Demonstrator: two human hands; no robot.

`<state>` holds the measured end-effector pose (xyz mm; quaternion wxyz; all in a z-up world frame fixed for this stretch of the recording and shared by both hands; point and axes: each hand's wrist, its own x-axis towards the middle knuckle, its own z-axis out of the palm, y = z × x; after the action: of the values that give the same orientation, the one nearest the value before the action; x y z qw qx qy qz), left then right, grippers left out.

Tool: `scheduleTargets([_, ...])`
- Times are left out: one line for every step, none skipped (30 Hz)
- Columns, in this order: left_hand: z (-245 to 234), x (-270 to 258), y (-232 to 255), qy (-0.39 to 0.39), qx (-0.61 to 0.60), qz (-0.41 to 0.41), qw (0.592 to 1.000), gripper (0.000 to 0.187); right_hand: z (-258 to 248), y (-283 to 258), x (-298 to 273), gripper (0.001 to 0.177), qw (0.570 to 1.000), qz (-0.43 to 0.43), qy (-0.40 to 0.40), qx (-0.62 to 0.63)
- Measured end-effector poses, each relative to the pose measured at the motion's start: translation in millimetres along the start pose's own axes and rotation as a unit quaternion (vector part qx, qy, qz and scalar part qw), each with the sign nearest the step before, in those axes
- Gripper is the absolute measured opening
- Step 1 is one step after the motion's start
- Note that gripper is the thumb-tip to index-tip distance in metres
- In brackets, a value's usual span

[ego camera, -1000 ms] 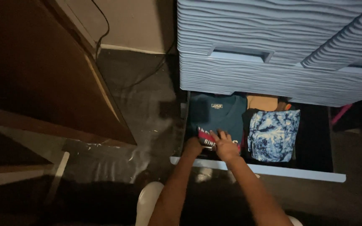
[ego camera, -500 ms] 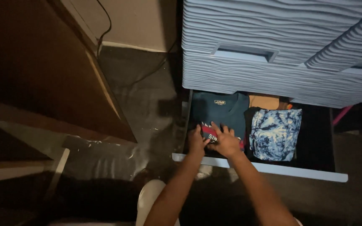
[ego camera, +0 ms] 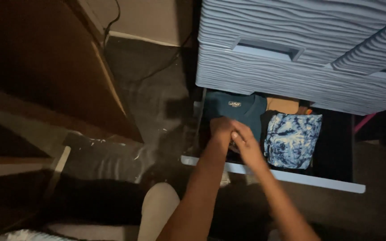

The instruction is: Organizing and rearranging folded clothes within the drawers of a plastic dresser.

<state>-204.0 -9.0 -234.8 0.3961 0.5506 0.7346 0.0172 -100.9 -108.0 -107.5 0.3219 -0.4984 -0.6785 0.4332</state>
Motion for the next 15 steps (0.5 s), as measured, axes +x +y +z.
scheduleTargets([0.2,2.8,2.4,-0.001,0.000,0.003,1.000,0.036,5.7,5.2,-6.2,0.043,1.000,0.000,0.002,-0.001])
scheduleTargets([0.5,5.7,5.0,-0.001,0.016,0.006,1.000,0.034,11.1,10.4,-12.3,0.041,0.998,-0.039,-0.019,0.034])
scheduleTargets([-1.3,9.0,6.0,0.001,0.031,0.007,0.999,0.033,18.0,15.0,-17.1,0.052,0.993,-0.080,-0.042,0.070])
scheduleTargets([-1.6,13.1,6.9,0.002,0.032,0.009,0.999,0.033,21.9,-7.9,-20.0,0.052,0.993,-0.081,-0.040,0.070])
scheduleTargets([5.2,11.9,4.5,-0.003,0.057,0.010,0.998,0.031,27.5,-29.9,-30.1,0.057,0.977,-0.198,-0.081,0.014])
scheduleTargets([12.0,10.4,2.2,-0.007,0.083,0.011,0.997,0.030,32.9,-52.2,-39.9,0.062,0.942,-0.310,-0.122,-0.043])
scheduleTargets([13.7,13.5,1.3,-0.007,0.085,0.013,0.996,0.030,28.1,-60.7,-23.5,0.062,0.942,-0.310,-0.119,-0.043])
scheduleTargets([14.9,15.9,0.4,-0.006,0.111,0.015,0.994,0.031,23.0,-69.8,-7.6,0.051,0.930,-0.343,-0.085,-0.095])
scheduleTargets([18.6,16.3,-1.0,-0.007,0.134,0.016,0.991,0.032,17.5,-78.6,6.1,0.049,0.914,-0.374,-0.053,-0.147])
scheduleTargets([20.7,14.4,-1.7,-0.009,0.135,0.017,0.991,0.032,16.0,-39.2,15.4,0.049,0.915,-0.372,-0.052,-0.147])
scheduleTargets([20.8,13.9,-0.5,-0.008,0.160,0.021,0.987,0.034,13.6,-0.4,26.0,0.040,0.919,-0.224,0.013,-0.324])
scheduleTargets([20.4,13.1,0.7,-0.007,0.185,0.025,0.982,0.037,11.2,37.7,36.6,0.042,0.871,-0.063,0.078,-0.481])
scheduleTargets([15.3,11.1,2.6,-0.004,0.187,0.028,0.982,0.037,5.2,51.1,40.6,0.042,0.871,-0.063,0.082,-0.481])
scheduleTargets([10.0,9.1,3.9,-0.009,0.166,0.033,0.986,0.037,-0.1,64.3,44.6,0.052,0.876,0.011,0.026,-0.481])
scheduleTargets([7.9,4.6,2.3,-0.017,0.143,0.035,0.989,0.041,-3.8,78.4,45.4,0.078,0.874,0.085,-0.035,-0.476])
